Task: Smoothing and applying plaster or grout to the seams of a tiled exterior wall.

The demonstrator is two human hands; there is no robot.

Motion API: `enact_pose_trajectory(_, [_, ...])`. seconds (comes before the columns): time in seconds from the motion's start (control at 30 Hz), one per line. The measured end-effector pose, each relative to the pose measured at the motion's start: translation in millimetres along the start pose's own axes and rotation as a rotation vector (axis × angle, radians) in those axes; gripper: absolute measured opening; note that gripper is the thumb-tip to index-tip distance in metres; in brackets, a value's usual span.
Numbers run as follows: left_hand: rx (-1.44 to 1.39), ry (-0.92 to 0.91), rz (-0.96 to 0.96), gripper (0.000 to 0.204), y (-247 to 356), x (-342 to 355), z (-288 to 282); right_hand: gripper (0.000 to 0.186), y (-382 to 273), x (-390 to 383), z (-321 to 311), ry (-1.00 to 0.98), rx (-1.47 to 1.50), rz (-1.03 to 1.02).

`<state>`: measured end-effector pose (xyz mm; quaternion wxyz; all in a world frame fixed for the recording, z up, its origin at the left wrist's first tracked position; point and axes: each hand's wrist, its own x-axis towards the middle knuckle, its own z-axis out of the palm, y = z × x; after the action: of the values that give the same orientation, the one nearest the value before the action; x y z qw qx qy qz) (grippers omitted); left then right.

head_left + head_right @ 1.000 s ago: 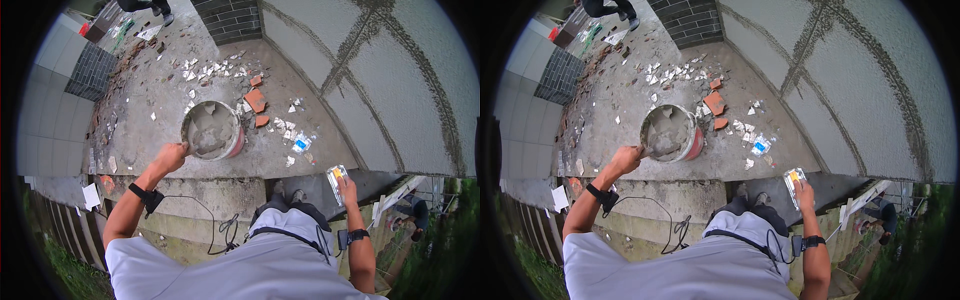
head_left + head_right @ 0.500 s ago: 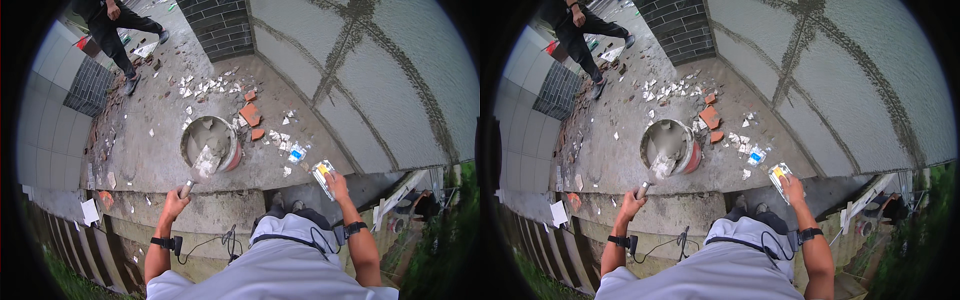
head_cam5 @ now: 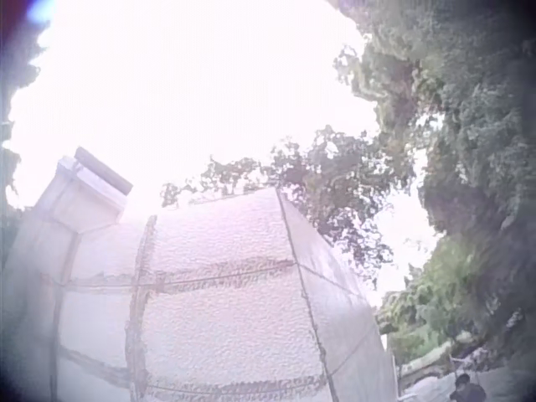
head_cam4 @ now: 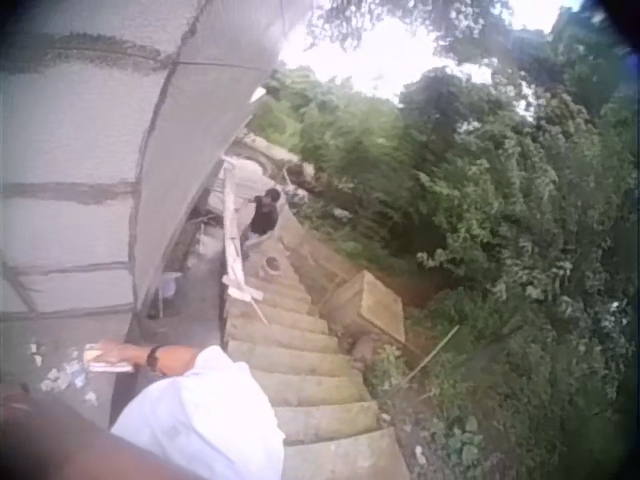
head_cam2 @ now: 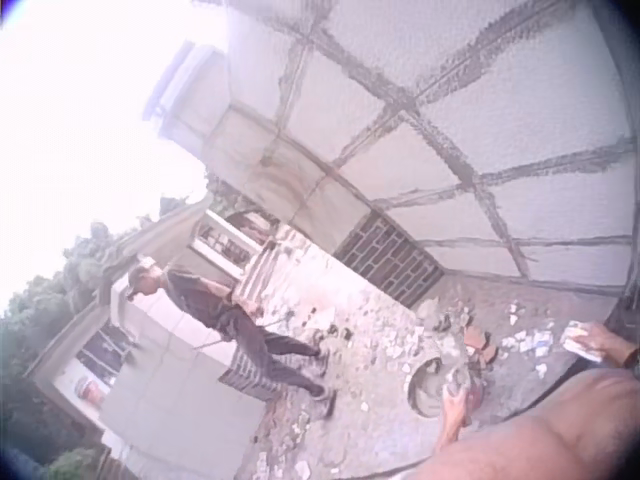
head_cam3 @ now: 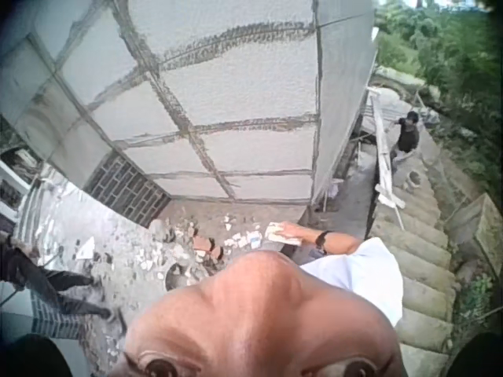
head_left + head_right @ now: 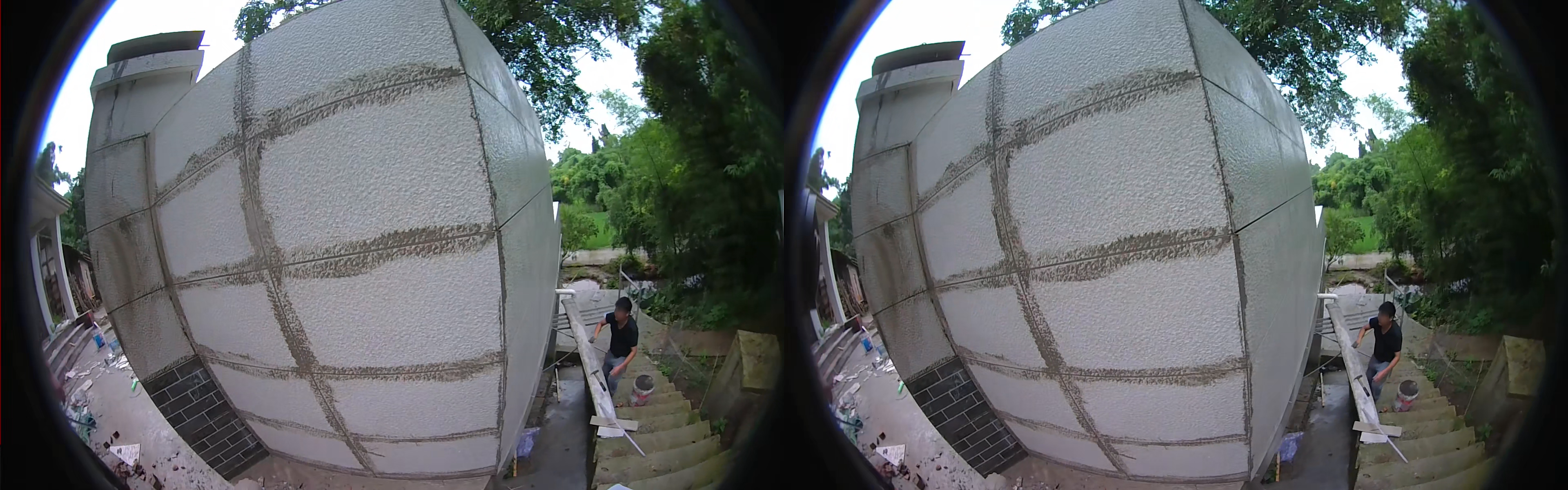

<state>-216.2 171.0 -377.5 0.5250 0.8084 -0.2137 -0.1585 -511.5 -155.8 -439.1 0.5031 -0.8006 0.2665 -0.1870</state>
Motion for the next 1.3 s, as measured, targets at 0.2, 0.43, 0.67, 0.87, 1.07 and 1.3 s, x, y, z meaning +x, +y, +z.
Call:
enact_pose_trajectory(0.2, [-0.266,-0.186,-0.102,0.054,113,-17,46,0.047,29,-48,-18,0.058,-0.114,0.098])
enact_pose_trajectory(0.43, [-0.128,-0.201,0.102,0.047,174,-77,150,0.068,168,-155,-57,-0.038,-0.267,0.481])
enact_pose_trajectory(0.67, [-0.146,-0.275,0.298,0.049,99,-103,207,0.058,179,-366,-160,0.049,-0.413,0.765])
enact_pose_trajectory(0.87, [-0.160,-0.362,0.204,0.047,107,-156,224,0.062,188,-556,-174,0.043,-0.563,1.112])
enact_pose_trajectory(1.07, [-0.027,-0.373,0.211,0.031,120,-198,236,0.060,253,-655,-76,0.116,-0.361,1.187])
enact_pose_trajectory(1.3, [-0.242,-0.513,0.289,0.038,116,-224,263,0.058,258,-675,16,0.213,-0.068,1.126])
